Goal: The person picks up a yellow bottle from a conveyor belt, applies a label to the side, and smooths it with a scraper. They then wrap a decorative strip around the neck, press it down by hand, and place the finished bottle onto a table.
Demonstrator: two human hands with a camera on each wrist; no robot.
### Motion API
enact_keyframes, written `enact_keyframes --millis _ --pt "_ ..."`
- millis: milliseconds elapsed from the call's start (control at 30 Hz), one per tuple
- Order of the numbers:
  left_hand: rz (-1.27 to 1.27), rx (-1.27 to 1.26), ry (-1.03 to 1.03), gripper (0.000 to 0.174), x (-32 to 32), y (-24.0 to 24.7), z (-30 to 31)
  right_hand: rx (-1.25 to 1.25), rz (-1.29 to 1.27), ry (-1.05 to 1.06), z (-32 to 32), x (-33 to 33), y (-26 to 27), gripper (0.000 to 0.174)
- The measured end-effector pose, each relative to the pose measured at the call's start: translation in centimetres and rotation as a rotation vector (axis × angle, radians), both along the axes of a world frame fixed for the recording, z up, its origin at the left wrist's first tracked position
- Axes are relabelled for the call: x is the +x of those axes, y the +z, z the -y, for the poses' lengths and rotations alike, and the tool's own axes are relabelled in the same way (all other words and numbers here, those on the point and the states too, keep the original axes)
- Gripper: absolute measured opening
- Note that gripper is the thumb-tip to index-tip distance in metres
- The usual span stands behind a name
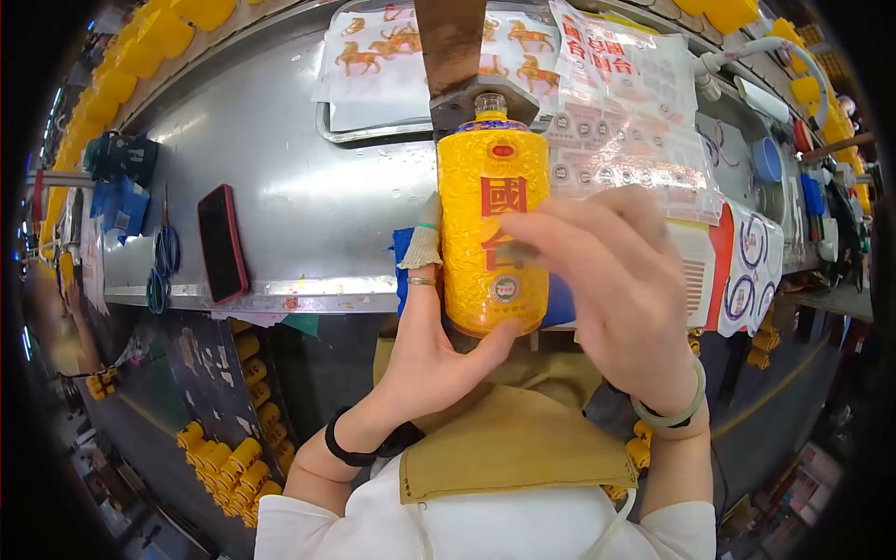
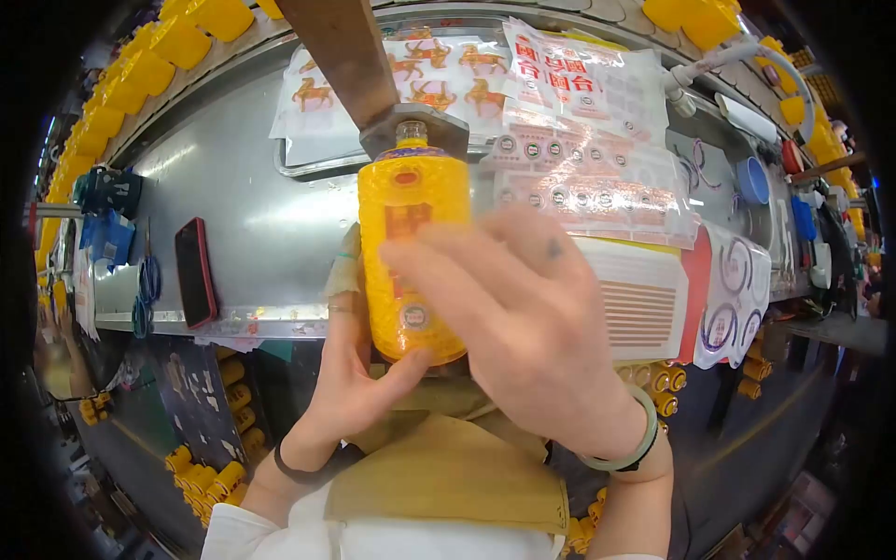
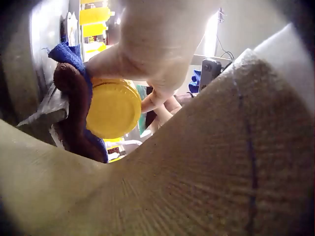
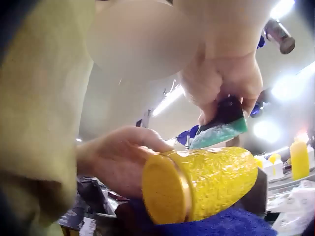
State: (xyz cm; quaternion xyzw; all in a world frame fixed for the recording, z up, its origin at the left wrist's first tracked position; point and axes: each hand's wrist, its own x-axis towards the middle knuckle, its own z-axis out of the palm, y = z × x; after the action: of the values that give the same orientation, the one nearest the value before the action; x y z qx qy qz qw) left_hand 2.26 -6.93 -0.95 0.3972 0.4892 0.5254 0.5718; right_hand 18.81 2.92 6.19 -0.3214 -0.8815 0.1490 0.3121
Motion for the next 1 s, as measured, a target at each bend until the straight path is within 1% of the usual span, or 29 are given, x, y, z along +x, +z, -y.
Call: enact_keyframes --millis 33,67,100,133,167,200,267,300,333,400,433,467,533,567,633,700,733,800,833,867,900,933,1000 --pt "-0.009 0.008 -0.009 0.086 -0.1 -0.1 0.0 0.083 0.024 -0.033 -0.2 0.3 0.2 0.036" --pt "-0.018 0.016 -0.016 0.086 -0.2 -0.1 -0.1 0.083 0.022 -0.037 -0.1 0.8 0.1 0.036" --pt "-0.021 0.016 -0.021 0.086 -0.3 0.1 -0.2 0.109 0.005 -0.005 0.2 1.4 -0.1 0.035" --pt "-0.036 0.036 -0.056 0.092 -0.4 0.4 -0.4 0.135 -0.012 0.028 0.6 1.7 -0.4 0.037" --pt "-0.05 0.055 -0.091 0.098 -0.5 0.6 -0.5 0.1 -0.017 -0.004 1.4 1.9 -0.7 0.038" --pt "-0.051 0.055 -0.098 0.098 -0.6 0.7 -0.6 0.1 -0.018 -0.011 1.9 2.2 -1.5 0.038" --pt "-0.028 0.061 -0.101 0.1 -0.5 0.6 -0.6 0.044 -0.079 -0.136 2.6 3.4 -3.1 0.038" --pt "-0.028 0.058 -0.107 0.1 -0.4 0.6 -0.6 -0.021 -0.096 -0.161 2.9 4.0 -3.1 0.034" --pt "-0.001 0.044 -0.076 0.1 -0.2 0.5 -0.7 -0.025 -0.096 -0.168 3.4 4.1 -3.5 0.034" --pt "0.023 0.027 -0.05 0.099 0.1 0.4 -0.6 -0.325 -0.408 -0.348 4.9 4.2 -4.6 0.026" --pt "0.021 0.021 -0.038 0.098 0.2 0.3 -0.6 -0.369 -0.413 -0.313 5.2 4.6 -4.8 0.022" --pt "0.018 0.016 -0.025 0.098 0.3 0.3 -0.6 -0.369 -0.417 -0.319 5.9 4.5 -5.0 0.022" --pt "0.006 0.024 -0.032 0.097 0.4 0.7 -0.8 -0.616 -0.606 -0.388 7.2 3.8 -5.3 0.021" --pt "0.013 0.018 -0.019 0.097 0.5 0.8 -0.8 -0.664 -0.566 -0.382 7.7 4.1 -5.4 0.02" --pt "0.018 0.01 -0.008 0.097 0.6 0.8 -0.8 -0.652 -0.585 -0.361 8.1 4.0 -5.7 0.02" --pt "0.0 0.03 0.03 0.088 0.7 0.8 -0.9 -0.662 -0.654 -0.346 8.5 3.4 -6.0 0.02" --pt "-0.001 0.028 0.026 0.088 0.7 0.8 -0.9 -0.662 -0.657 -0.35 8.6 3.3 -5.8 0.02" --pt "-0.005 0.021 0.03 0.086 0.6 0.7 -0.8 -0.696 -0.486 -0.361 8.9 3.2 -5.4 0.02" --pt "-0.006 0.022 0.023 0.086 0.6 0.9 -0.8 -0.682 -0.488 -0.42 9.0 3.0 -5.8 0.02" --pt "0.016 -0.019 0.013 0.09 0.7 1.1 -0.7 -0.679 -0.491 -0.425 8.9 3.2 -6.0 0.02" --pt "0.039 -0.06 0.005 0.094 0.8 1.1 -0.7 -0.644 -0.432 -0.469 8.8 3.7 -6.1 0.02" --pt "0.039 -0.06 0.003 0.094 0.8 1.0 -0.6 -0.61 -0.372 -0.51 8.6 4.1 -6.2 0.019" --pt "-0.017 -0.036 -0.014 0.093 0.9 0.5 -0.5 -0.606 -0.417 -0.529 8.6 4.2 -5.8 0.017"
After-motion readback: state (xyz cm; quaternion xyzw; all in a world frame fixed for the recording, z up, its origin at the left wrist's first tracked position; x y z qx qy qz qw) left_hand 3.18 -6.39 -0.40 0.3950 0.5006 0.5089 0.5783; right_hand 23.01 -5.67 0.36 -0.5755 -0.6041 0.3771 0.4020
